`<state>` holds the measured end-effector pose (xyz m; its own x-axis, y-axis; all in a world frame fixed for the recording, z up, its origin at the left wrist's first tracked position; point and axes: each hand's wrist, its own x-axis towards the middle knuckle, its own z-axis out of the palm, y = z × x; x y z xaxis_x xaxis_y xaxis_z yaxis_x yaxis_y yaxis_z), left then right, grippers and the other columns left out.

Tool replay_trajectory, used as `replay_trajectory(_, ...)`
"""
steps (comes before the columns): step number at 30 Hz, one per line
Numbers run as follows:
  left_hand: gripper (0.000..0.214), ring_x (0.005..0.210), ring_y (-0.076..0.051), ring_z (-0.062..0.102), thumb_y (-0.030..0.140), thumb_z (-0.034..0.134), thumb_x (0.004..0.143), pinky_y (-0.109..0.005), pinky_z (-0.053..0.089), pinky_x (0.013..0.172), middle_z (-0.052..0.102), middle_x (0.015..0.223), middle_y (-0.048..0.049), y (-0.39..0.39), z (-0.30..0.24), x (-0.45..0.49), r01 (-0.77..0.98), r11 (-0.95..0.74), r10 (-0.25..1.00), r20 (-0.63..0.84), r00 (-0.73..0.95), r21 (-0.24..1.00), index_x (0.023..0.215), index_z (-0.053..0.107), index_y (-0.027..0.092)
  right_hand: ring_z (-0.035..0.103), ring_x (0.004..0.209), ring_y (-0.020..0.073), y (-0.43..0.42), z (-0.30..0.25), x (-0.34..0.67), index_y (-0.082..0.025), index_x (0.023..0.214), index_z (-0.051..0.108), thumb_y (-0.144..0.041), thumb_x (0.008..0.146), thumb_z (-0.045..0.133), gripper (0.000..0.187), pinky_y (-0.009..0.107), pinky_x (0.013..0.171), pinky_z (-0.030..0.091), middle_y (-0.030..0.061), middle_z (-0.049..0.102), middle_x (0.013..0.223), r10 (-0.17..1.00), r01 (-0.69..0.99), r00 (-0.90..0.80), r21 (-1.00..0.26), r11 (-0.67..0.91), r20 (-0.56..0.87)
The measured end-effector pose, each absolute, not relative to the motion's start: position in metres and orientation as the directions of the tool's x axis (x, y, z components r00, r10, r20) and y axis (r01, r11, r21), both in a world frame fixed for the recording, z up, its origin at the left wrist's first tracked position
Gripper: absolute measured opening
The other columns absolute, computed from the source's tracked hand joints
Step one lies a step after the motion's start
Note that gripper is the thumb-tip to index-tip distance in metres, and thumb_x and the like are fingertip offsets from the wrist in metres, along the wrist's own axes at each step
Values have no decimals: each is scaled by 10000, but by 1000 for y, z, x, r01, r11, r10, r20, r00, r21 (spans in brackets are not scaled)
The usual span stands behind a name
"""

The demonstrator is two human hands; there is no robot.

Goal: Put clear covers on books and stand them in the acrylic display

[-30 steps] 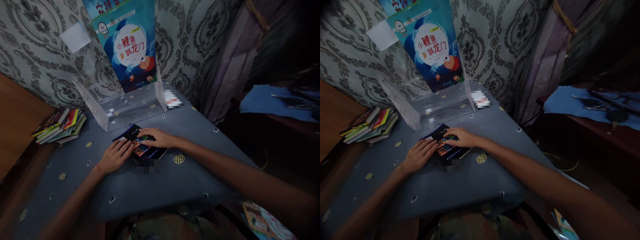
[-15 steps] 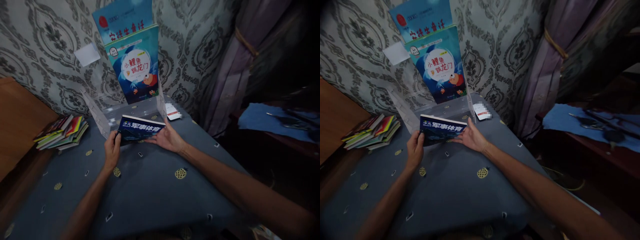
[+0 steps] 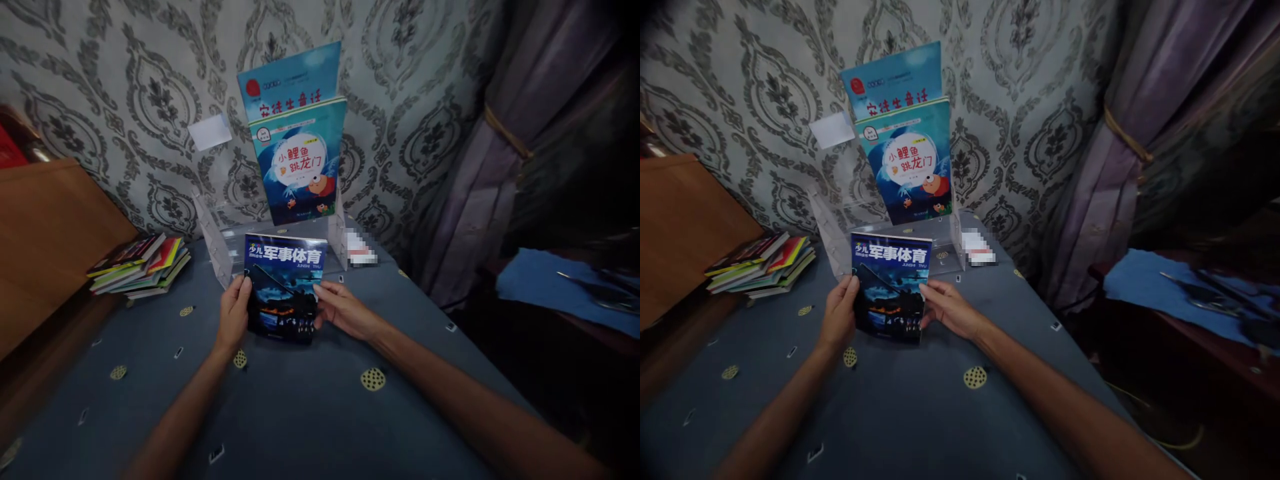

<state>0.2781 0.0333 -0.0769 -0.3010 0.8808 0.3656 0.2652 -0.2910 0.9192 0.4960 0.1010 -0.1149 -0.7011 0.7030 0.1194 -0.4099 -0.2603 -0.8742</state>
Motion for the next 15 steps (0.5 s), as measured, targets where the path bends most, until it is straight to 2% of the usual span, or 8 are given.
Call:
replay_trajectory(4, 431, 633, -128, 489, 584, 571, 911, -221, 418, 583, 519, 669, 27, 37, -68, 262, 318, -238, 925, 314, -216, 918, 733, 554, 191, 662, 679, 132, 95, -115, 494, -180, 953, 687, -474, 785, 814, 361, 219, 493, 562, 32, 693, 855, 661, -343, -748, -887, -308, 59)
replay_trajectory(9, 458, 776, -186, 602, 622, 545, 883, -266, 487, 689, 664, 832, -17, 45, -62, 234, 480, -153, 984, 179, -9, 864, 916, 668, 182, 638, 632, 109, 93, -114, 492, -170, 913, 678, -447, 739, 846, 368, 201, 496, 527, 3, 679, 785, 704, -304, -711, -900, -311, -3)
replay_trajectory(12, 481, 836, -210, 630, 619, 499, 909, -296, 508, 758, 696, 894, -32, 48, -68, 228, 589, -127, 987, 43, 154, 798, 929, 683, 175, 648, 650, 104, 100, -119, 493, -165, 978, 690, -423, 737, 843, 384, 205, 556, 533, 2, 702, 803, 693, -203, -718, -934, -295, -62)
replay_trajectory(15, 460, 848, -221, 640, 584, 477, 933, -316, 508, 800, 711, 894, -33, 49, -79, 229, 658, -157, 959, -46, 281, 736, 896, 697, 182, 608, 568, 95, 108, -131, 493, -173, 1080, 652, -356, 733, 841, 435, 201, 510, 493, -33, 681, 715, 692, -83, -717, -976, -203, -83)
